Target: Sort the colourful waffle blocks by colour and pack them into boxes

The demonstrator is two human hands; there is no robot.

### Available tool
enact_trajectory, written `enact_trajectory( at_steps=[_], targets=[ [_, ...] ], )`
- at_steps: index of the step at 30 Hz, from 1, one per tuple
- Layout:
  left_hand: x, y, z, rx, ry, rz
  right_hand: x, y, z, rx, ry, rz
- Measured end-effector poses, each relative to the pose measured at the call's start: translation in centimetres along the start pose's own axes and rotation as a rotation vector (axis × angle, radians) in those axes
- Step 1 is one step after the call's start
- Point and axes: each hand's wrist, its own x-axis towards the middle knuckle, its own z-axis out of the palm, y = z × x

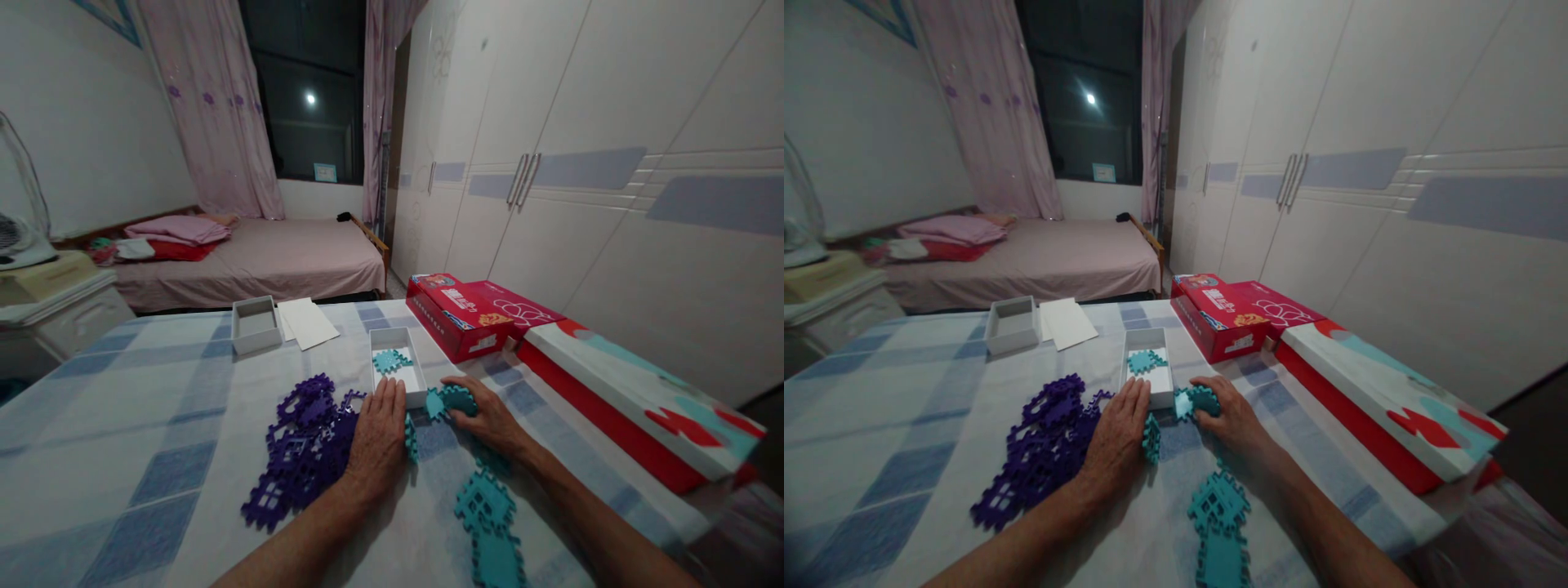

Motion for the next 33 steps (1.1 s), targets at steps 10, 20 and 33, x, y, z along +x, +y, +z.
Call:
enact_trajectory(
  at_steps=[10,20,33],
  targets=[
    [0.0,0.0,0.0,0.008,-0.023,0.006,1.7,2.3,-1.4,0.568,0.326,0.455],
    [0.0,0.0,0.6,0.006,0.032,0.001,7.4,-4.3,-1.5,0.828,0.077,0.436],
    [0.1,-0.1,-0.2,-0.002,0.046,-0.017,7.6,-4.0,-0.9,-0.155,-0.052,0.102]
  ],
)
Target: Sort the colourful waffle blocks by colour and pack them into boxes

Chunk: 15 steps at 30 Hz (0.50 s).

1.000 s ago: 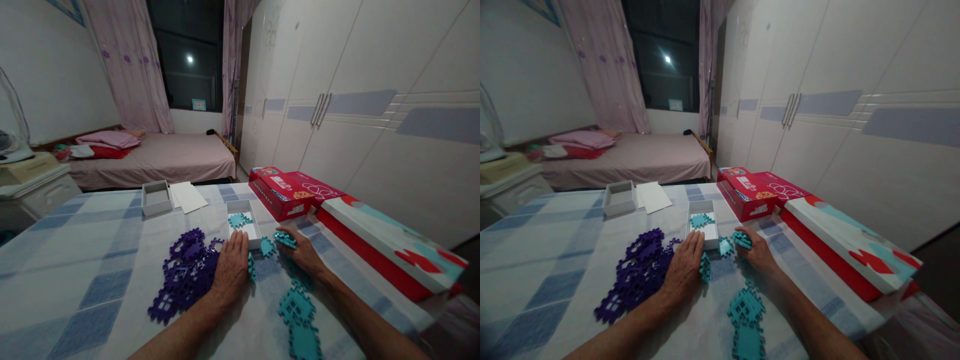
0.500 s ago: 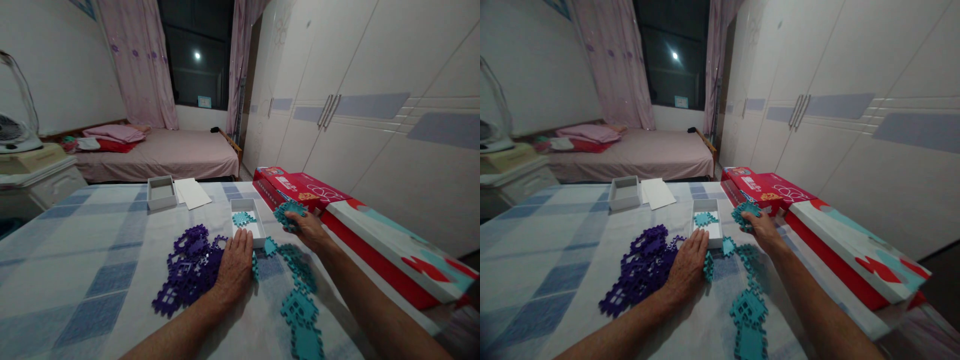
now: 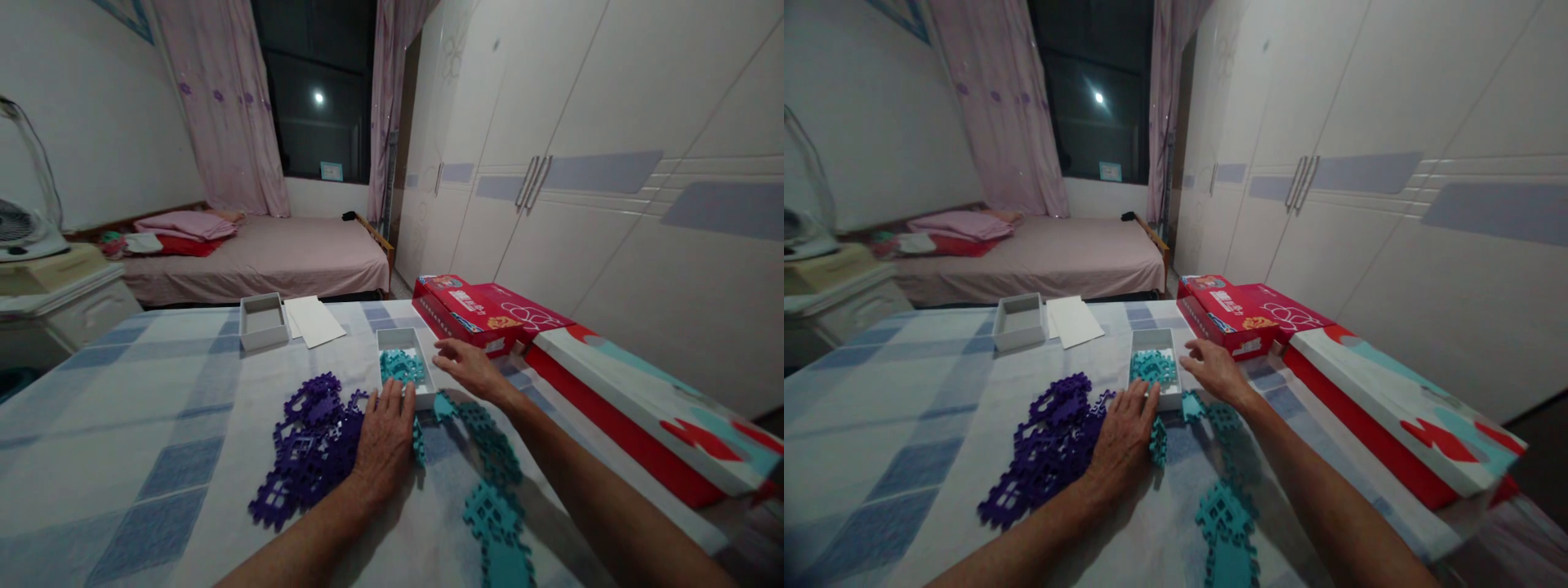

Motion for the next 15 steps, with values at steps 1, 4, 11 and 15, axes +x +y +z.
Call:
enact_trajectory(
  at_steps=[1,4,11,15],
  targets=[
    [0.1,0.0,-0.2,-0.005,-0.006,-0.006,-0.8,1.1,-0.4,-0.003,-0.051,0.004],
    [0.3,-0.1,-0.8,-0.02,-0.025,-0.02,-3.6,4.0,-1.5,0.013,-0.173,0.026],
    [1.0,-0.7,-1.9,-0.016,-0.05,-0.029,-7.7,5.2,-2.3,-0.116,-0.339,0.078],
    [0.9,-0.7,-1.4,-0.076,-0.09,0.125,-7.5,4.6,-1.6,-0.116,-0.311,0.105]
  ],
)
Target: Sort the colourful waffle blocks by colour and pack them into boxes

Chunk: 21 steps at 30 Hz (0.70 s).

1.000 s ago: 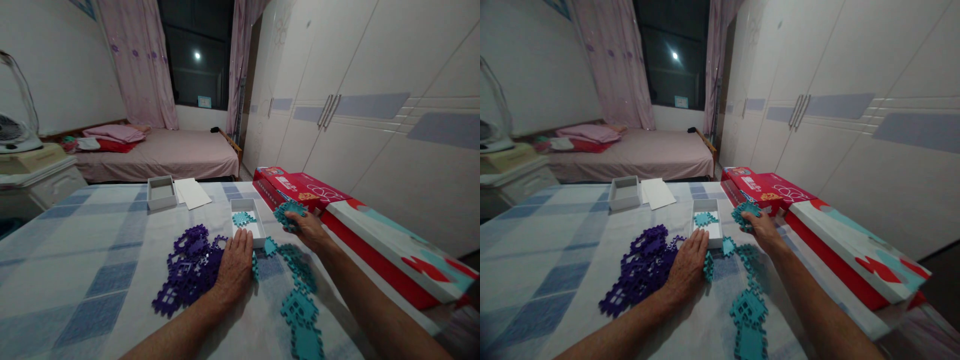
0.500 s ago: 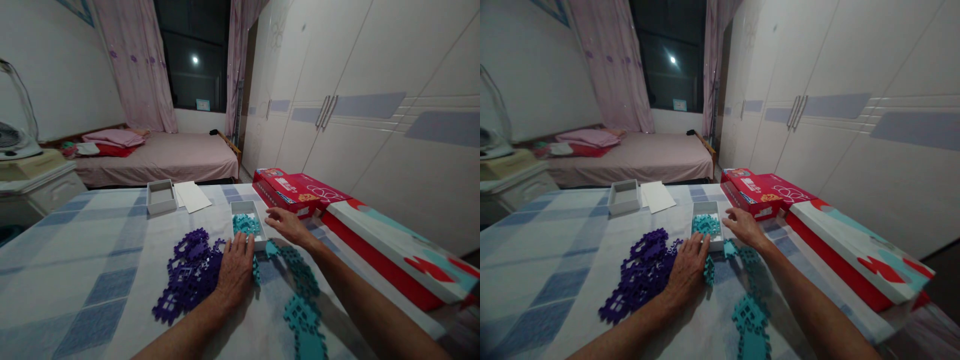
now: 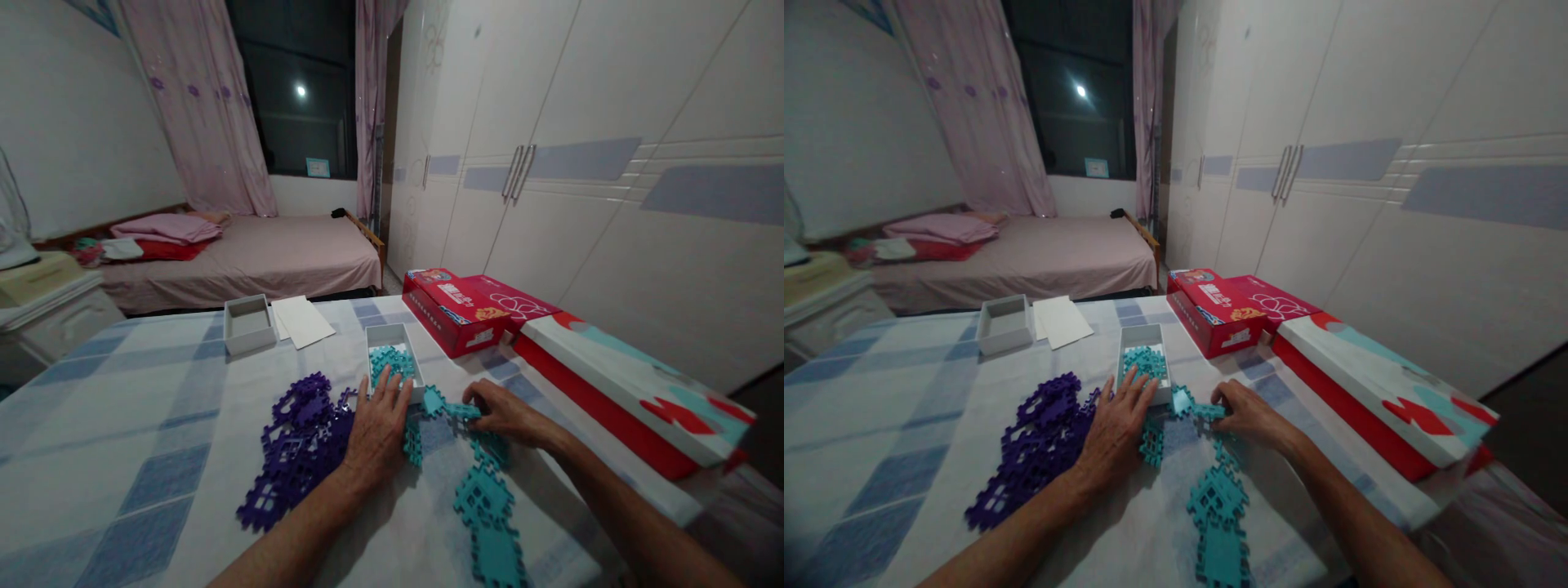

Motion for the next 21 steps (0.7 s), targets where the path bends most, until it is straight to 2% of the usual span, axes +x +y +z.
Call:
enact_trajectory(
  at_steps=[4,6,8,10,13,17,21],
  targets=[
    [-0.2,0.2,0.3,-0.034,-0.01,0.03,0.7,0.5,0.8,0.024,0.105,-0.018],
    [-0.2,0.2,0.1,-0.043,0.029,0.01,0.8,0.9,0.8,0.051,0.156,-0.027],
    [-0.2,0.2,-0.1,-0.059,0.081,0.051,1.0,0.8,0.2,0.11,0.216,-0.006],
    [-0.1,0.3,-0.3,-0.091,0.123,0.143,1.3,0.0,-0.9,0.198,0.27,0.005],
    [0.0,0.4,-0.5,-0.166,0.202,0.218,2.6,-2.8,-2.3,0.353,0.269,-0.076],
    [0.4,0.3,-1.1,-0.286,0.269,0.137,5.6,-6.3,-2.2,0.45,0.224,-0.158],
    [0.4,0.1,-1.7,-0.28,0.287,0.034,7.1,-5.4,-0.7,0.236,0.383,-0.072]
  ],
)
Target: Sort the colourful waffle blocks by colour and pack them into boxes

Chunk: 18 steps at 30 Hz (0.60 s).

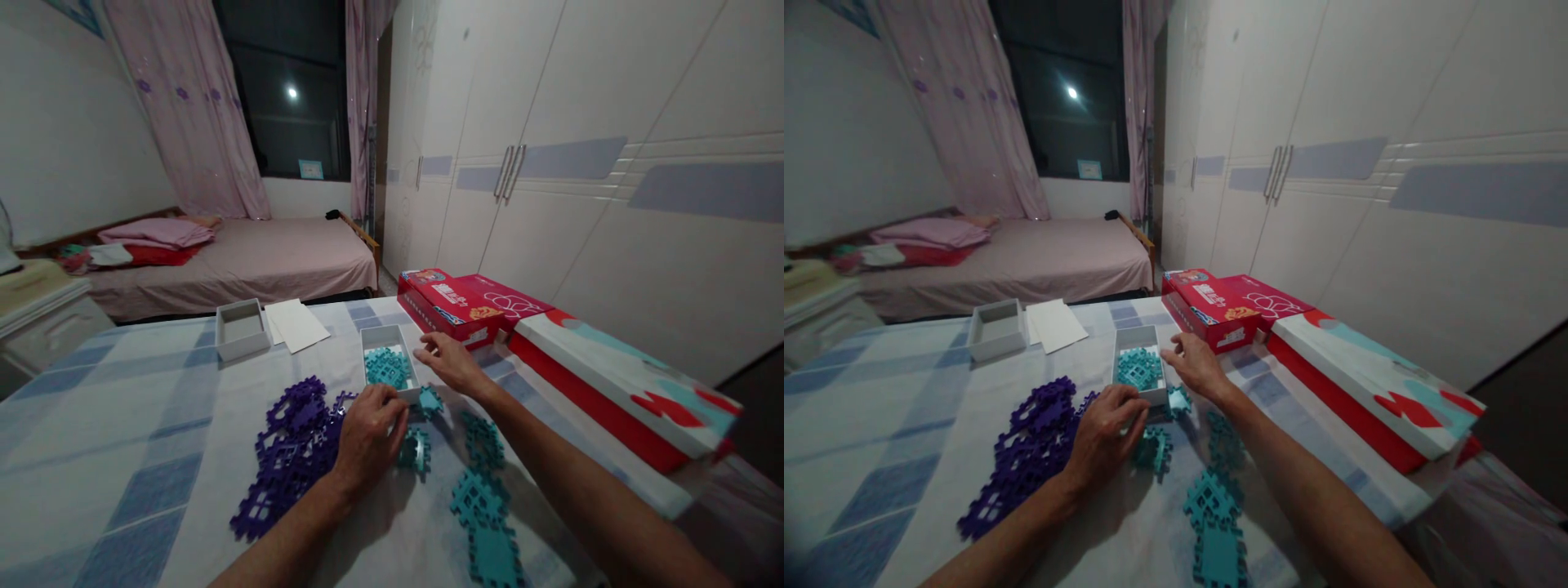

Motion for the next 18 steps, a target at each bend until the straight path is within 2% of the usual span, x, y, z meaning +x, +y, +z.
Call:
enact_trajectory(
  at_steps=[1,3,5,6,8,11,18],
  targets=[
    [-0.1,0.1,0.0,0.014,-0.012,0.017,-0.3,0.7,0.1,-0.061,-0.016,0.002],
    [-0.3,0.6,0.1,0.047,-0.1,0.088,-1.2,2.1,0.1,-0.126,-0.157,-0.004],
    [-0.7,1.3,0.4,0.093,-0.258,0.153,-2.1,2.8,0.1,-0.181,-0.33,-0.049],
    [-0.9,1.7,0.5,0.118,-0.339,0.165,-2.5,2.9,0.2,-0.223,-0.373,-0.075],
    [-1.2,2.4,0.7,0.164,-0.461,0.139,-3.1,2.7,0.6,-0.322,-0.375,-0.107],
    [-1.3,3.0,0.6,0.184,-0.545,0.084,-3.5,2.3,1.2,-0.403,-0.333,-0.092],
    [-0.9,2.7,0.1,0.211,-0.633,0.099,-4.4,3.3,0.7,-0.283,-0.223,-0.04]
  ],
)
